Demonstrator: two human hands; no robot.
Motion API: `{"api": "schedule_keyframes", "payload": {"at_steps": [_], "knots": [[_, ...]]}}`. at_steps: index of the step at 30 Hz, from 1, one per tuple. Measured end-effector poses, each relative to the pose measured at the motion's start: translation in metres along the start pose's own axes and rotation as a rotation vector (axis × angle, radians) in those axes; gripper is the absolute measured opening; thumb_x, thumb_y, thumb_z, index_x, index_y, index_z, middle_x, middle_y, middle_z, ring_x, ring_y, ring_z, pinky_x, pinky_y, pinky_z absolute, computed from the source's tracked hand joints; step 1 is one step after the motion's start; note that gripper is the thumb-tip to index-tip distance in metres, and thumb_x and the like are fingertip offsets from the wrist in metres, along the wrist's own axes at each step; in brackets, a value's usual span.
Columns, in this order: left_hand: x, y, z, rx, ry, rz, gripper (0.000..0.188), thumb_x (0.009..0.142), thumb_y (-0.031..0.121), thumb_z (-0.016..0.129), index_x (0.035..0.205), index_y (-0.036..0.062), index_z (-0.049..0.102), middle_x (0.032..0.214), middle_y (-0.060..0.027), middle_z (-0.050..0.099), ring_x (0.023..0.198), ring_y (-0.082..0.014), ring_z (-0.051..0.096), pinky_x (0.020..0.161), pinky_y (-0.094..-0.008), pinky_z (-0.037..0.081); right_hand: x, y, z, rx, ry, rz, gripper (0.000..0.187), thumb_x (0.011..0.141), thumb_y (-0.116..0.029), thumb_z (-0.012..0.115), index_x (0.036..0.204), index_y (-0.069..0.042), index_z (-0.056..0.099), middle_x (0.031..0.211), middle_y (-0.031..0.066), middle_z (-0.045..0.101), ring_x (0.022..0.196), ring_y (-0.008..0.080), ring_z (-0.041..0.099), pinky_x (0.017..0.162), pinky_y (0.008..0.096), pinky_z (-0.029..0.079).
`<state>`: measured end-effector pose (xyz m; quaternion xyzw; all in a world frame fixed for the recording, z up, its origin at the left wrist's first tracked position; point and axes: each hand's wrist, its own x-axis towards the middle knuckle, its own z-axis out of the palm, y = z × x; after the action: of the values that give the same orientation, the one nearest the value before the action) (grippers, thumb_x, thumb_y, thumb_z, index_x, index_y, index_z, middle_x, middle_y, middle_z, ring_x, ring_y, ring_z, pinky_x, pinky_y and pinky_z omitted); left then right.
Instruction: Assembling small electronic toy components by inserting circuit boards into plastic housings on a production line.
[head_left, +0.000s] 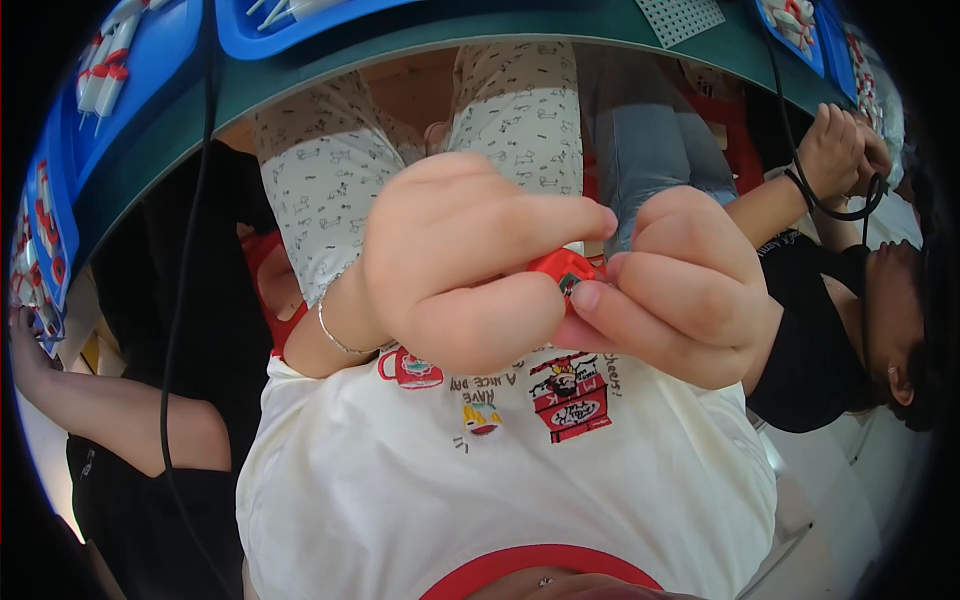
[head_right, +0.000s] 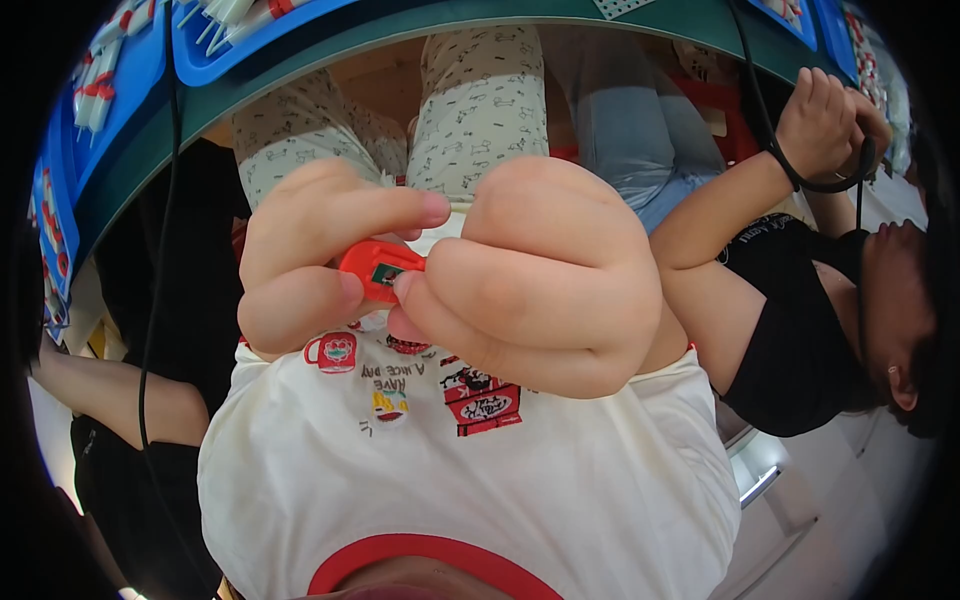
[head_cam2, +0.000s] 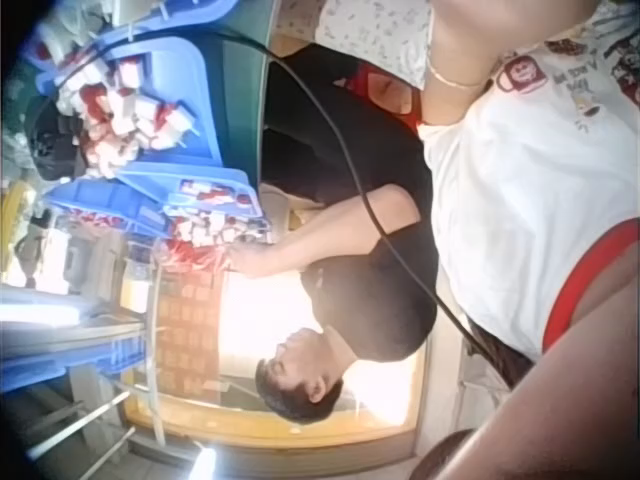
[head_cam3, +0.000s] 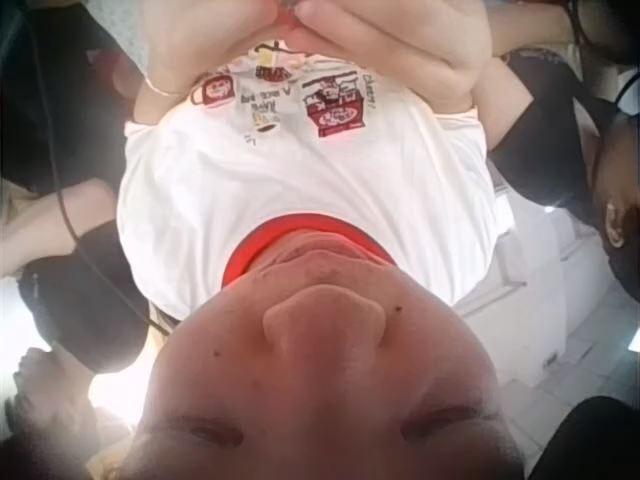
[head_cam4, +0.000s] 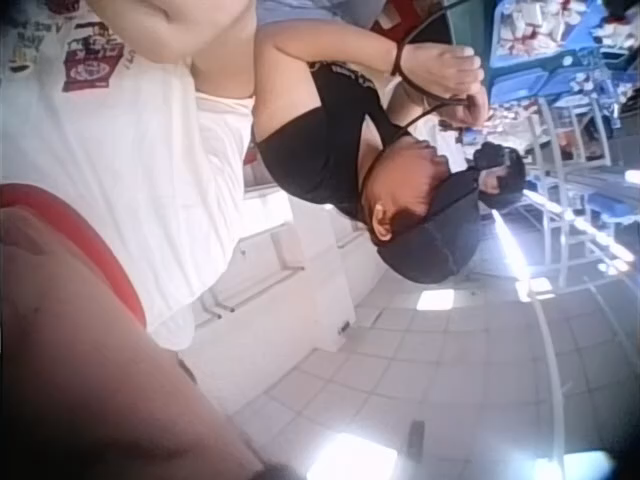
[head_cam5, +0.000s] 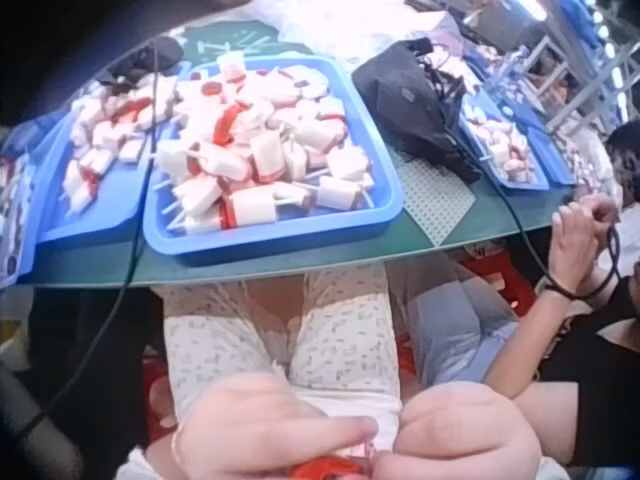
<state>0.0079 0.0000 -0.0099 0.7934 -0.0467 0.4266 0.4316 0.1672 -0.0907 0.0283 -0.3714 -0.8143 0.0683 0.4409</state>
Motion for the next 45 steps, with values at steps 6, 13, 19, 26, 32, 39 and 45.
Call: {"api": "schedule_keyframes", "payload": {"at_steps": [6,13,19,26,32,39,45], "knots": [[0.002,0.0,0.0,-0.038,0.029,-0.002,0.034,0.064,0.017,0.066,0.076,0.0055,0.037,0.086,-0.0252,0.062,0.05,-0.0216,0.054,0.041,-0.0288,0.038,0.002,0.001,0.001,0.041,-0.005,0.003,0.034,0.056,-0.009,0.081,0.082,0.002,0.062,0.083,0.0079,0.051,0.06,0.0188,0.047,0.048,0.03,0.039],[0.0,-0.008,0.005,0.001,0.129,0.042,0.018,0.059,0.014,0.065,0.069,0.0084,0.051,0.085,-0.0113,0.063,0.046,-0.0144,0.049,0.041,-0.0243,0.036,0.004,0.003,0.0,0.12,-0.019,0.031,0.033,0.056,-0.009,0.081,0.08,0.003,0.062,0.083,0.0098,0.051,0.059,0.0211,0.048,0.049,0.0315,0.038],[0.002,-0.007,0.002,-0.089,0.076,-0.054,0.021,0.059,0.016,0.068,0.072,0.0088,0.052,0.085,-0.0089,0.063,0.047,-0.0159,0.049,0.043,-0.025,0.037,0.002,0.004,0.003,0.221,0.059,0.103,0.036,0.054,-0.007,0.081,0.082,0.004,0.062,0.082,0.01,0.052,0.06,0.0213,0.051,0.05,0.0301,0.036],[-0.003,-0.009,0.006,-0.135,0.136,-0.061,0.028,0.063,0.02,0.071,0.08,0.0094,0.052,0.083,-0.008,0.063,0.048,-0.0178,0.05,0.044,-0.0249,0.037,0.003,0.006,0.006,0.242,0.03,0.098,0.035,0.054,-0.007,0.081,0.082,0.004,0.063,0.081,0.0088,0.052,0.06,0.0204,0.051,0.05,0.0296,0.038],[0.0,-0.006,-0.001,-0.284,0.065,-0.142,0.035,0.061,0.018,0.074,0.084,0.0089,0.051,0.08,-0.0084,0.063,0.051,-0.0206,0.053,0.047,-0.0257,0.041,0.01,0.003,0.004,0.243,0.043,0.079,0.033,0.054,-0.008,0.081,0.079,0.004,0.062,0.077,0.0079,0.053,0.058,0.0197,0.05,0.048,0.0297,0.038],[-0.006,-0.005,0.007,-0.406,0.16,-0.195,0.044,0.054,0.01,0.079,0.086,0.0069,0.049,0.075,-0.0085,0.061,0.058,-0.0242,0.06,0.05,-0.0284,0.048,0.009,0.001,0.003,0.166,-0.006,0.035,0.034,0.054,-0.009,0.08,0.079,0.005,0.062,0.077,0.0075,0.052,0.057,0.0194,0.048,0.047,0.0297,0.035],[-0.006,-0.009,0.018,-0.455,0.218,-0.181,0.041,0.058,0.008,0.077,0.088,0.0058,0.049,0.079,-0.0108,0.061,0.061,-0.0256,0.06,0.051,-0.0293,0.049,0.001,-0.001,0.003,0.122,0.047,0.086,0.033,0.057,-0.012,0.08,0.08,0.003,0.061,0.081,0.008,0.051,0.057,0.0198,0.048,0.048,0.0297,0.035]]}}
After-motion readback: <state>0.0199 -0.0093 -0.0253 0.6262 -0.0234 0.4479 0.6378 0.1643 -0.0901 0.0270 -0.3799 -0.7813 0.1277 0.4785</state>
